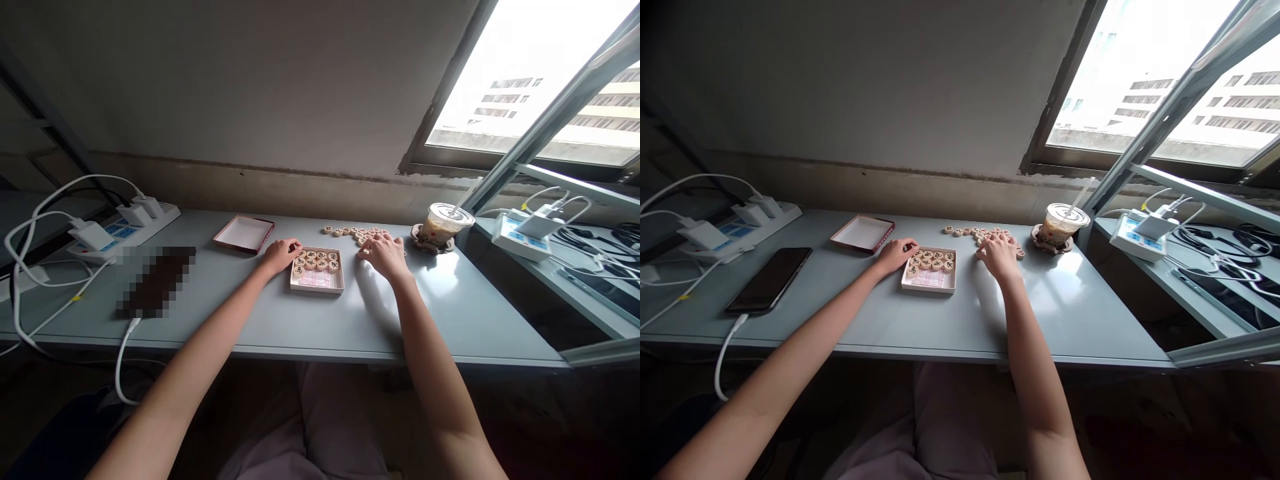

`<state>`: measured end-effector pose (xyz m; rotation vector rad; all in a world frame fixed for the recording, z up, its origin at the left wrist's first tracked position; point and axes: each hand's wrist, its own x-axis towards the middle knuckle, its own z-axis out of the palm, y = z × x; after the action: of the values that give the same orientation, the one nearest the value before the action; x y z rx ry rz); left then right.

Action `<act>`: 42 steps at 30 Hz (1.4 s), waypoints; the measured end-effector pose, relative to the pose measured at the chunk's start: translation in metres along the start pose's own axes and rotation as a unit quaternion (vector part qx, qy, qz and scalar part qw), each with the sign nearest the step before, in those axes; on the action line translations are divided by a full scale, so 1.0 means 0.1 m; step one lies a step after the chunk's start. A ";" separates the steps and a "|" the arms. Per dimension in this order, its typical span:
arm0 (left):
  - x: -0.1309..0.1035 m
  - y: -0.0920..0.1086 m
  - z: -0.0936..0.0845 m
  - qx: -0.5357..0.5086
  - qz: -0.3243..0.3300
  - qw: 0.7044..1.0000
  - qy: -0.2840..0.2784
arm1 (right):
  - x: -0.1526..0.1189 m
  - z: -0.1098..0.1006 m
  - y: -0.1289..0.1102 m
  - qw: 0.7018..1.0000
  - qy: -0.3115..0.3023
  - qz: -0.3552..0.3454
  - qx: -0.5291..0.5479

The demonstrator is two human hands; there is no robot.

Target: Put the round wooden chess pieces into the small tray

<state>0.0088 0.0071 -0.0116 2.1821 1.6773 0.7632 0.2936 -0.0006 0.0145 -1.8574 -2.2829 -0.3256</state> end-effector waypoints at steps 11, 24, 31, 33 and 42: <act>-0.05 0.07 -0.05 -0.017 -0.001 1.000 -0.002 | 0.05 -0.02 0.07 0.988 -0.102 -0.042 0.103; -0.03 0.07 -0.02 0.018 0.000 1.000 -0.014 | -0.12 -0.24 -0.86 0.924 -0.050 -0.270 0.267; -0.69 0.29 -0.57 0.128 0.046 0.984 0.117 | -0.14 -0.07 -0.91 0.928 -0.005 -0.307 0.213; -1.15 0.19 -0.78 0.146 0.010 0.966 0.211 | -0.14 -0.07 -0.90 0.933 -0.005 -0.301 0.196; -2.52 -0.78 -1.13 0.320 -0.129 0.900 0.265 | -0.15 -0.16 -0.89 0.938 0.002 -0.299 0.176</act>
<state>-0.1639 -0.2215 -0.0190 2.1616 2.7623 0.8708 0.2091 -0.0368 0.0206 -0.9709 -2.6402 0.0128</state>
